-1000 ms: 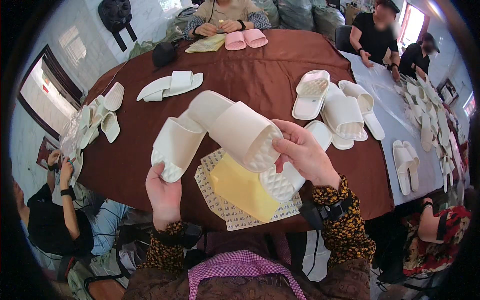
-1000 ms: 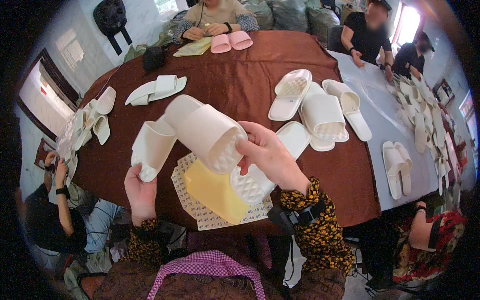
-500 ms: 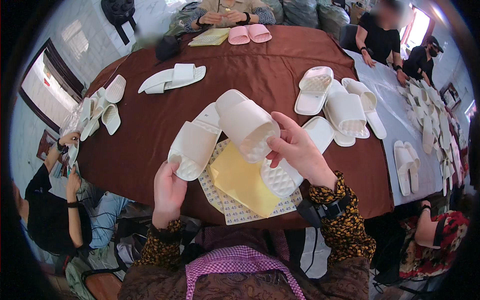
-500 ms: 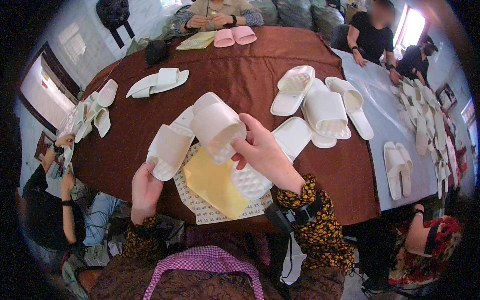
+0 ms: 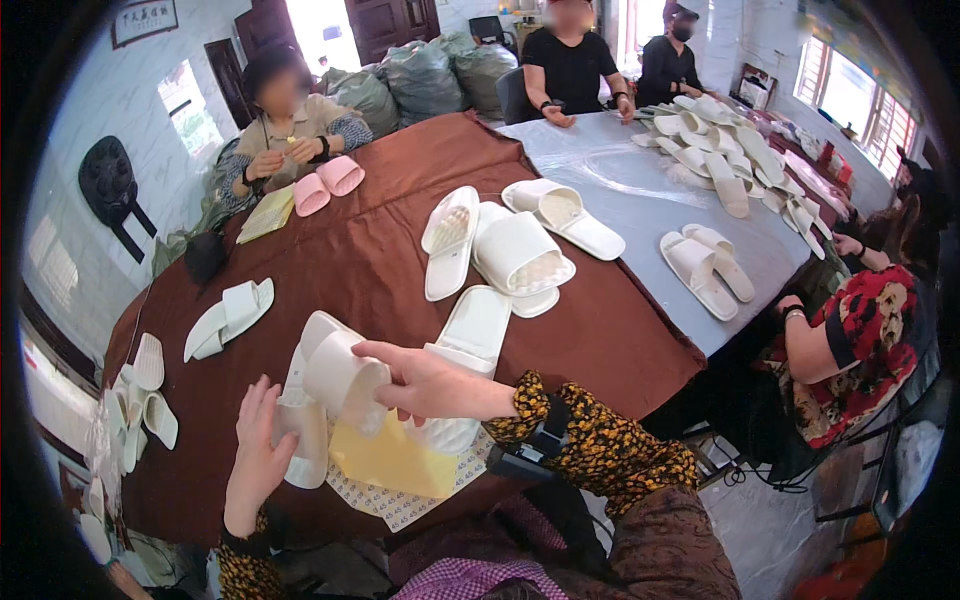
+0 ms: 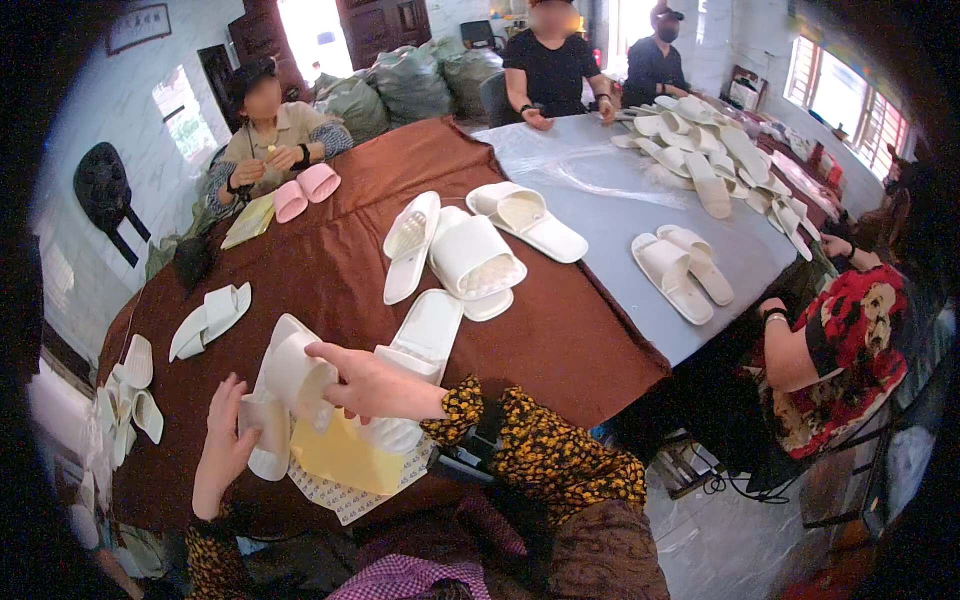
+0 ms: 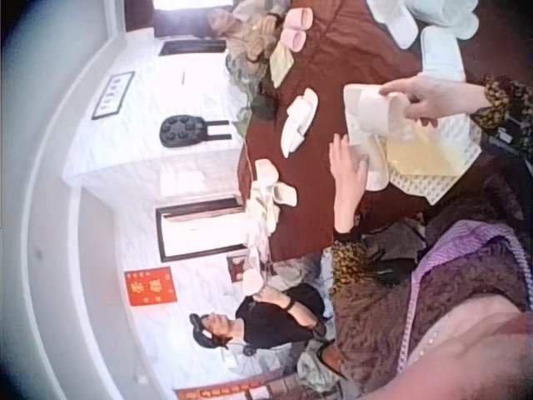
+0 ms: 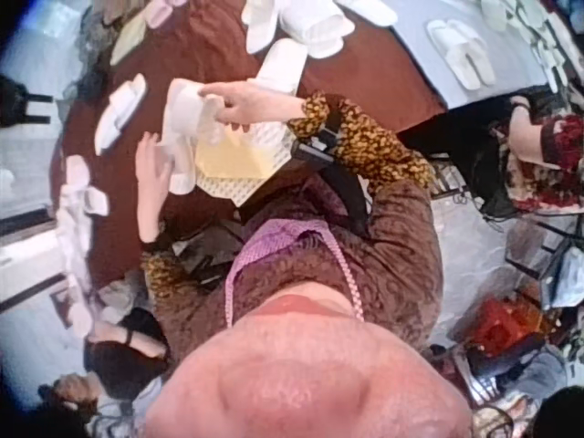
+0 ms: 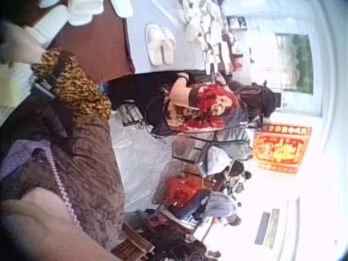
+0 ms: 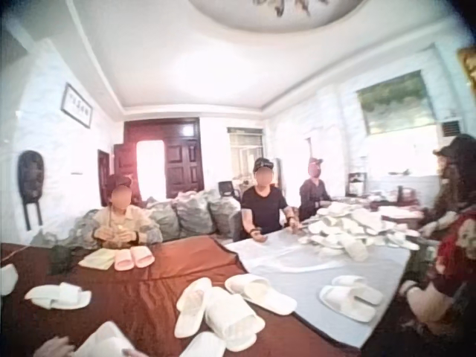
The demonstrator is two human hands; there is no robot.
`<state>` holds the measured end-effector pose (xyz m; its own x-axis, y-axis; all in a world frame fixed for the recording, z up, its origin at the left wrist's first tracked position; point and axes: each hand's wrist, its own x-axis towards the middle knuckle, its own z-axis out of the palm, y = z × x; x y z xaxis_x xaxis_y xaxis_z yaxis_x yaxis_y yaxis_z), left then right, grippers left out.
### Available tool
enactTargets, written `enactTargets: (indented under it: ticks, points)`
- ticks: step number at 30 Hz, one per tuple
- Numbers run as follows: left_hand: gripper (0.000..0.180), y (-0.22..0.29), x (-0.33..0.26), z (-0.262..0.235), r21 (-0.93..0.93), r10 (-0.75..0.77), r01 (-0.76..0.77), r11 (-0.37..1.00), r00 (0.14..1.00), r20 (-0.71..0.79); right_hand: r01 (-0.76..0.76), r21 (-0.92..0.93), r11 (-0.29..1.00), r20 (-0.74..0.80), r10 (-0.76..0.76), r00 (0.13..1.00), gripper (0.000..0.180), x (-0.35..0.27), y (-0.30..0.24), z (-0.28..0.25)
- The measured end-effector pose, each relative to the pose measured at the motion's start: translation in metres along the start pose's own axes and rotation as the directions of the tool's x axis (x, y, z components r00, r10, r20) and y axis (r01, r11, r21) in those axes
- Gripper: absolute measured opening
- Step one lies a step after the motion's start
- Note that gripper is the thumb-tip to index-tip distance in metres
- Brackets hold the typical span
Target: Applying size labels inside white slippers.
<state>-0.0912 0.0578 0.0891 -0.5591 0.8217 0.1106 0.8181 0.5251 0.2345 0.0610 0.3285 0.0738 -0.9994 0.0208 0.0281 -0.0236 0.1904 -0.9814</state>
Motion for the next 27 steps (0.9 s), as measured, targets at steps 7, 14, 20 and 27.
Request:
enactTargets:
  ticks: [7, 14, 20, 27]
  points:
    - [0.035, -0.005, 0.037, -0.013, -0.115, -0.063, 0.083, 0.990, 0.983, 0.171, 0.043, 0.008, 0.999, 0.069, -0.044, 0.997, 0.055, 0.002, 0.002, 0.000]
    - [0.027, 0.005, 0.047, -0.016, -0.300, -0.236, 0.275, 0.914, 0.959, 0.158, 0.035, 0.147, 0.989, 0.038, -0.041, 0.998, 0.054, 0.000, -0.001, 0.000]
    - [0.034, 0.018, 0.054, -0.014, -0.616, -0.173, 0.355, 0.703, 0.926, 0.335, 0.065, 0.095, 0.993, -0.013, -0.064, 0.998, 0.051, 0.002, 0.007, 0.002]
    - [0.030, 0.009, 0.063, -0.012, -0.713, -0.084, 0.462, 0.527, 0.863, 0.498, 0.044, 0.065, 0.997, 0.018, -0.045, 0.999, 0.049, 0.004, 0.005, 0.003]
